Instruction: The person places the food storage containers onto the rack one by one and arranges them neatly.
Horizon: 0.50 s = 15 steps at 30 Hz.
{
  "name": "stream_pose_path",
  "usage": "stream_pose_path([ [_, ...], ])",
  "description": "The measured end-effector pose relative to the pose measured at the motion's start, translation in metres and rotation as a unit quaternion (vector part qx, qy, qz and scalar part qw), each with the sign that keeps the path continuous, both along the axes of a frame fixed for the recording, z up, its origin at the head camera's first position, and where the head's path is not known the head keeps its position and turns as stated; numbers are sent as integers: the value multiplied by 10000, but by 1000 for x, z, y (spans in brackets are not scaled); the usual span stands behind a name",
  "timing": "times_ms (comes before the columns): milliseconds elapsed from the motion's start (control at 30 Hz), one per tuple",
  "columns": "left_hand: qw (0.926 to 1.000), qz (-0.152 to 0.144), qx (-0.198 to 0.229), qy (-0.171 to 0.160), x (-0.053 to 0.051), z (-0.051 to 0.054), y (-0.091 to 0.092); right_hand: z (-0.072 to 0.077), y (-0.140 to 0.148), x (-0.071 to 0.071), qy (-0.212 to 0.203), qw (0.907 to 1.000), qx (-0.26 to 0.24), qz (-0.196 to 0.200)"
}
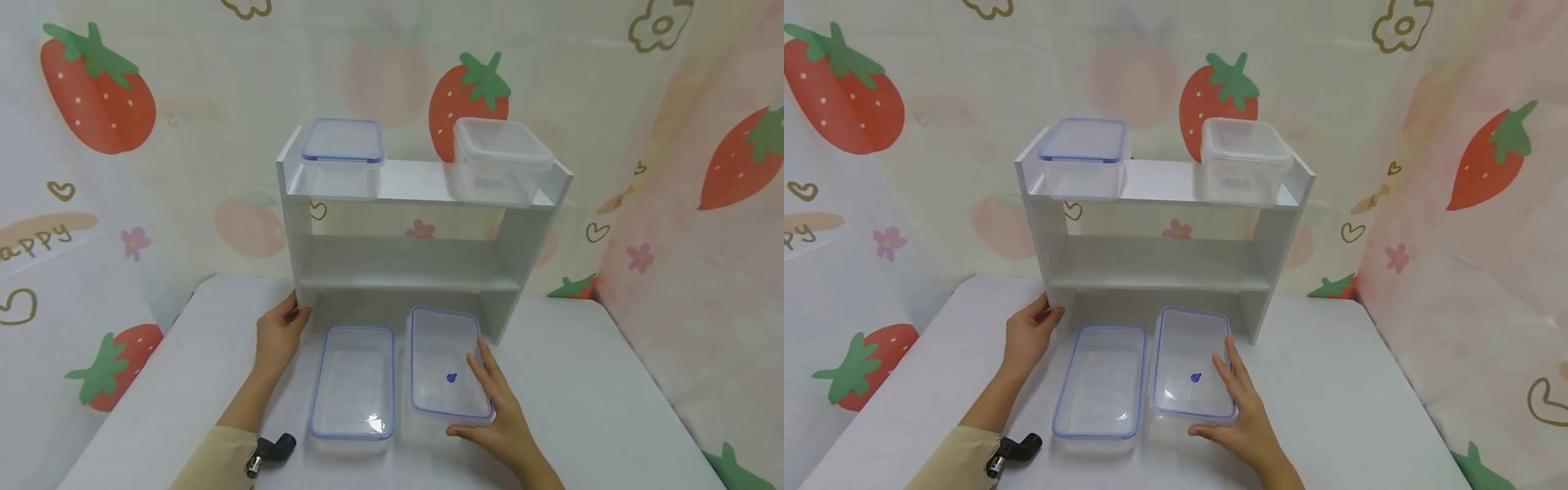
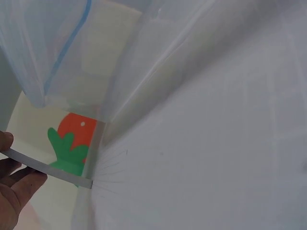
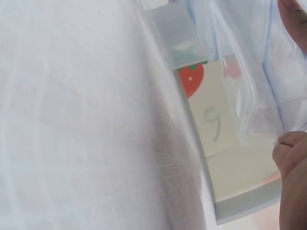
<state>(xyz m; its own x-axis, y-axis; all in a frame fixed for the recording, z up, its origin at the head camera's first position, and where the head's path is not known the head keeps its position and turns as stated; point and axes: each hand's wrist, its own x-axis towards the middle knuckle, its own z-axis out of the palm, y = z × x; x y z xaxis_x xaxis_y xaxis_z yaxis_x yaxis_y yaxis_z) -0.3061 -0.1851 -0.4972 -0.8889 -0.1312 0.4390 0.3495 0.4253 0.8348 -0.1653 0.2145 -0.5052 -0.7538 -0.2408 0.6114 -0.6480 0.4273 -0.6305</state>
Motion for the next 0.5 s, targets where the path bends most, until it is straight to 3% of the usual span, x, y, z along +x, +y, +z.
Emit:
stream_pose_path([
  [200, 10000, -24, 57, -50, -1, -1, 0, 23, -8, 13, 20, 10000, -90, 10],
  [500, 9998, -24, 132, -149, -1, 1, 0, 10, 1, 3, 3, 10000, -26, 4],
])
